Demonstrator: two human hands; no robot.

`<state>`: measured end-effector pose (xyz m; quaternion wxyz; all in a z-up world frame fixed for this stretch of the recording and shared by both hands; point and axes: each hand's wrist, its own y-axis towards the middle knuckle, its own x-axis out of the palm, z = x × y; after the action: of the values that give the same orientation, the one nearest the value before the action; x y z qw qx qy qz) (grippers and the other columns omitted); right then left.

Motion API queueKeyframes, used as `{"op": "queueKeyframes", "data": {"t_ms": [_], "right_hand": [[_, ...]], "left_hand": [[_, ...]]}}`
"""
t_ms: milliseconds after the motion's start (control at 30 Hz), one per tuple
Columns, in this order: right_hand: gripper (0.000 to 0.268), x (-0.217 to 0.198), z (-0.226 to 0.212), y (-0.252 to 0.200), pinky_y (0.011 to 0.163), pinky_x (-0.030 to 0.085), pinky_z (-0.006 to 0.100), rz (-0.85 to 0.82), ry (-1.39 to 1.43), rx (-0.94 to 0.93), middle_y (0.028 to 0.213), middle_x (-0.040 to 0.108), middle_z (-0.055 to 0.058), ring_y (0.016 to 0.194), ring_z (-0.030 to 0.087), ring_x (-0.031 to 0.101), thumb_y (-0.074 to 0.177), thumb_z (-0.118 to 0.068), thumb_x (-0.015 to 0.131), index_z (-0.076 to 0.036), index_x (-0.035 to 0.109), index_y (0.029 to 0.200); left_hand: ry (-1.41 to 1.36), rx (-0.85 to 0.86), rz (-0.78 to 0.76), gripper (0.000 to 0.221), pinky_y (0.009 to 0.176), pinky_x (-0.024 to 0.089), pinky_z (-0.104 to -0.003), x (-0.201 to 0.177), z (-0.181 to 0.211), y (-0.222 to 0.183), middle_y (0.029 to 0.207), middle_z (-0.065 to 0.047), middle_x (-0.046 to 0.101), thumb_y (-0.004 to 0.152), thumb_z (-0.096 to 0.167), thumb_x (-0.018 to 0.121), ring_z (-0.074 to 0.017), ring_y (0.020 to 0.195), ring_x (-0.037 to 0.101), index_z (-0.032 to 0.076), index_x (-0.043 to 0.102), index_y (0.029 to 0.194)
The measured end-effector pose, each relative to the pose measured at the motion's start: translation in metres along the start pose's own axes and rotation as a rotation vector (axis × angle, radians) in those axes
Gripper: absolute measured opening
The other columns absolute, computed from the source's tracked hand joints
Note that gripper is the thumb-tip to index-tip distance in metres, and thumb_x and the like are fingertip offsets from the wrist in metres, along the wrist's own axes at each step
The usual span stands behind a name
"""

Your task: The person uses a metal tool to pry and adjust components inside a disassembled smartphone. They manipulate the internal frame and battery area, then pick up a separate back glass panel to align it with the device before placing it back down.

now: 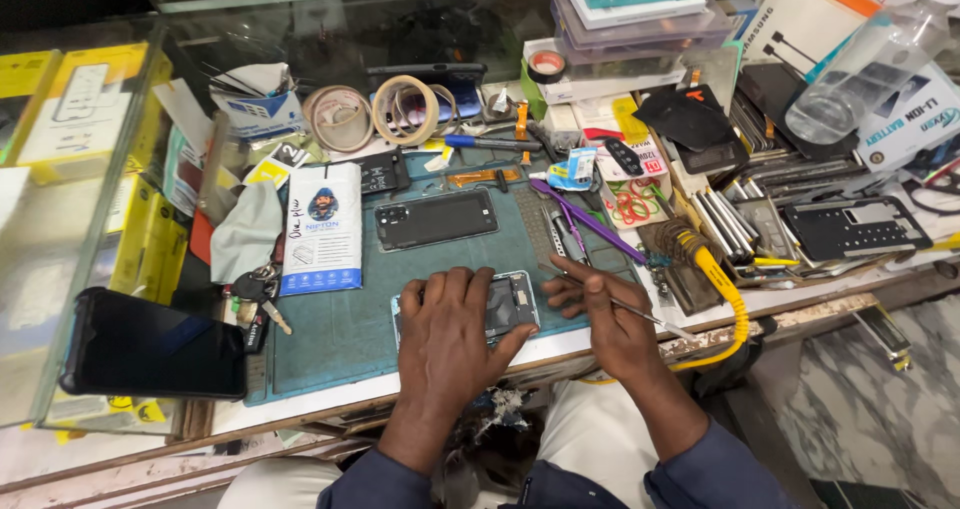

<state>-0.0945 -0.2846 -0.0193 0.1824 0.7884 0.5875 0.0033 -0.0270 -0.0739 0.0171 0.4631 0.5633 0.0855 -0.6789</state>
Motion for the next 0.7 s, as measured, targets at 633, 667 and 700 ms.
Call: {"op": "queueKeyframes", "data": {"t_ms": [633, 667, 700], "right_hand": [[0.019, 0.013, -0.017, -0.011, 0.067, 0.061, 0.033, 0.059, -0.554, -0.355, 0.095, 0.079, 0.011, 0.079, 0.024, 0.079, 0.084, -0.008, 0.078, -0.004, 0.073, 0.102], [0.018, 0.013, -0.018, -0.011, 0.066, 0.061, 0.033, 0.058, -0.554, -0.359, 0.095, 0.079, 0.011, 0.078, 0.024, 0.079, 0.085, -0.009, 0.078, -0.003, 0.073, 0.102], [0.018, 0.014, -0.018, -0.01, 0.066, 0.061, 0.033, 0.056, -0.552, -0.363, 0.094, 0.079, 0.011, 0.078, 0.024, 0.078, 0.085, -0.009, 0.078, -0.003, 0.073, 0.101]], "left_hand": [[-0.065, 0.006, 0.055, 0.078, 0.094, 0.037, -0.049, 0.001, -0.002, 0.004, 0.11, -0.014, 0.065, 0.072, 0.059, 0.08, -0.0303, 0.106, 0.057, -0.001, 0.068, 0.12], [-0.066, 0.009, 0.058, 0.077, 0.094, 0.037, -0.049, 0.002, -0.002, 0.005, 0.111, -0.014, 0.065, 0.073, 0.059, 0.08, -0.0302, 0.106, 0.057, -0.001, 0.068, 0.12], [-0.065, 0.009, 0.061, 0.077, 0.094, 0.037, -0.049, 0.002, -0.002, 0.005, 0.112, -0.014, 0.065, 0.073, 0.059, 0.08, -0.0301, 0.106, 0.057, -0.001, 0.068, 0.119]]}}
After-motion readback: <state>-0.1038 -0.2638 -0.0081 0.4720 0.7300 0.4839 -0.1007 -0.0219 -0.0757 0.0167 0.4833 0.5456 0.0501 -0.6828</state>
